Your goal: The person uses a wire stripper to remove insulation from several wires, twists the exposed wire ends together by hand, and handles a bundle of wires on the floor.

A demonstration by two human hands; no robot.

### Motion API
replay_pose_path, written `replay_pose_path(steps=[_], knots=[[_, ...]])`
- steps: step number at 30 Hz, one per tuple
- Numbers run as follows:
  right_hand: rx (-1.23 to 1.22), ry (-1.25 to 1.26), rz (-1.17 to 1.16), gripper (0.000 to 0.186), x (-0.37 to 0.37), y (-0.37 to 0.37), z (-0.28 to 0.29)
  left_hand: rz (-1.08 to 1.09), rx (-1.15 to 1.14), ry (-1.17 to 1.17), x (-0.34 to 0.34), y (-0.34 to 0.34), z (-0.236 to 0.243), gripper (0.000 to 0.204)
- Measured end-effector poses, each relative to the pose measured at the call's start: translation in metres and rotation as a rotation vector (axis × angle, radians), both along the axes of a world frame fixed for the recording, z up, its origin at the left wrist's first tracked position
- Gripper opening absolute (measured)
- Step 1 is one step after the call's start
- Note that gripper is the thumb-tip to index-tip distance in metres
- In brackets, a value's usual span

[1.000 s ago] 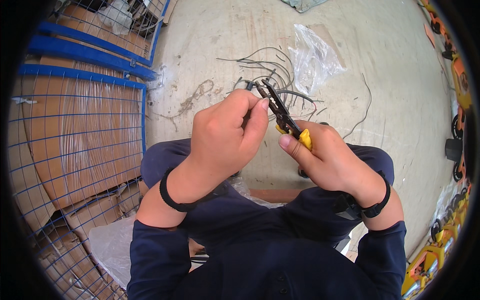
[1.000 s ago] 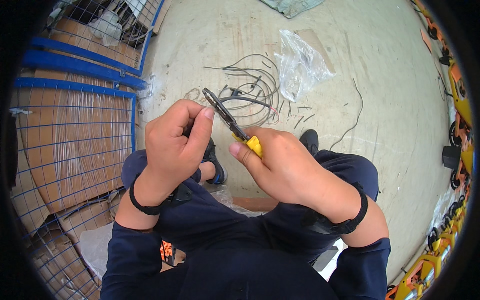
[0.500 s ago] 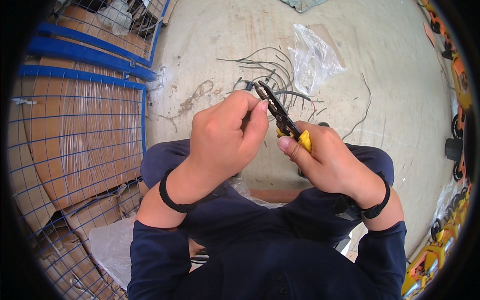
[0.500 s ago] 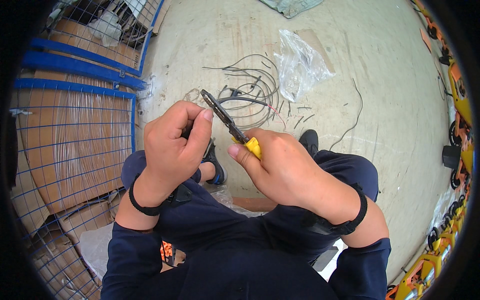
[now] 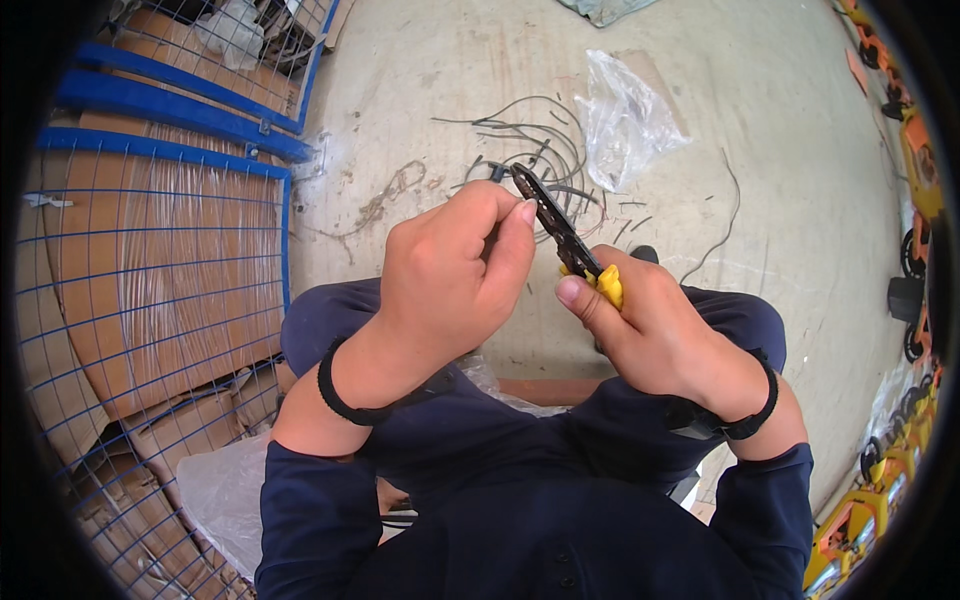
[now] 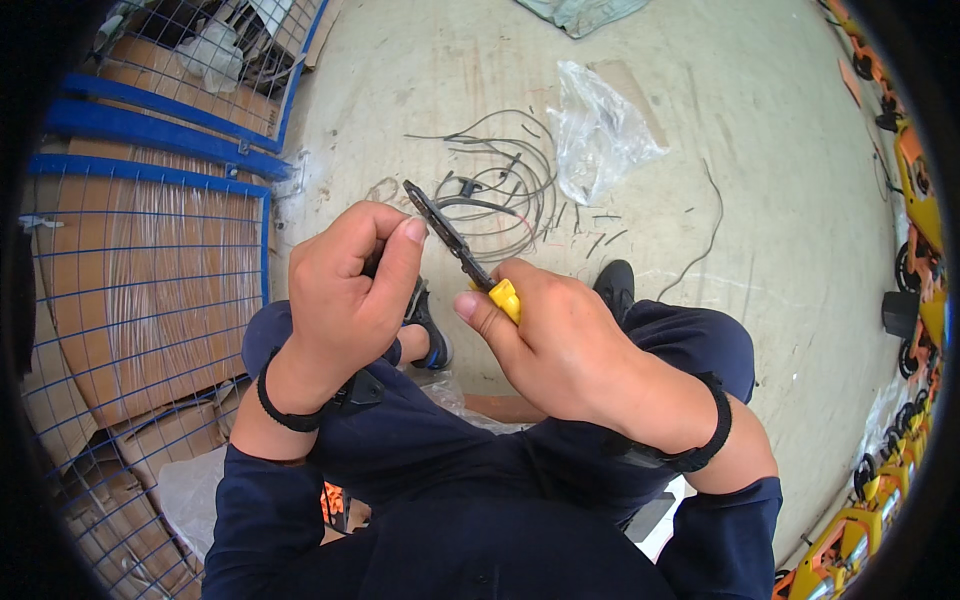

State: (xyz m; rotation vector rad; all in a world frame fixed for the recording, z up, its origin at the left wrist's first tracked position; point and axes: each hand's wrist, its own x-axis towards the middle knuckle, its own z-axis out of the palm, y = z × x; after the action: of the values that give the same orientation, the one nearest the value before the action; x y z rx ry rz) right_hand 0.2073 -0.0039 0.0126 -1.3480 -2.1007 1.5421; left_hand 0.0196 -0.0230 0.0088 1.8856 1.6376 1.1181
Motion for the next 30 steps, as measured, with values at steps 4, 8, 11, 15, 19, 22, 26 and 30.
replay_pose_path(steps=[4, 8, 11, 15, 19, 22, 26, 30], knots=[[0.036, -0.006, -0.003, 0.037, -0.001, 0.000, -0.001, -0.012, 0.009, -0.020, -0.002, 0.000, -0.001, 0.009], [0.032, 0.018, 0.008, 0.041, -0.002, 0.002, -0.010, -0.022, 0.004, -0.059, -0.003, 0.001, -0.006, 0.007], [0.042, 0.060, 0.025, 0.048, 0.000, 0.006, -0.012, -0.046, -0.006, -0.063, -0.005, 0.003, -0.011, 0.013], [0.000, 0.081, 0.049, 0.052, 0.002, 0.006, -0.010, -0.033, -0.150, -0.150, -0.006, 0.000, -0.007, 0.019], [0.044, 0.052, 0.050, 0.052, 0.005, 0.008, -0.009, -0.046, -0.352, -0.253, -0.007, 0.001, -0.005, 0.023], [0.202, 0.006, 0.106, 0.048, 0.008, 0.010, -0.011, -0.068, -0.355, -0.292, -0.005, 0.002, -0.010, 0.023], [-0.006, -0.123, 0.077, 0.039, 0.006, 0.015, 0.004, -0.080, -0.301, -0.215, -0.003, 0.003, -0.015, 0.023], [-0.056, -0.155, 0.092, 0.034, 0.008, 0.016, 0.000, -0.083, -0.307, -0.208, -0.001, 0.004, -0.016, 0.023]])
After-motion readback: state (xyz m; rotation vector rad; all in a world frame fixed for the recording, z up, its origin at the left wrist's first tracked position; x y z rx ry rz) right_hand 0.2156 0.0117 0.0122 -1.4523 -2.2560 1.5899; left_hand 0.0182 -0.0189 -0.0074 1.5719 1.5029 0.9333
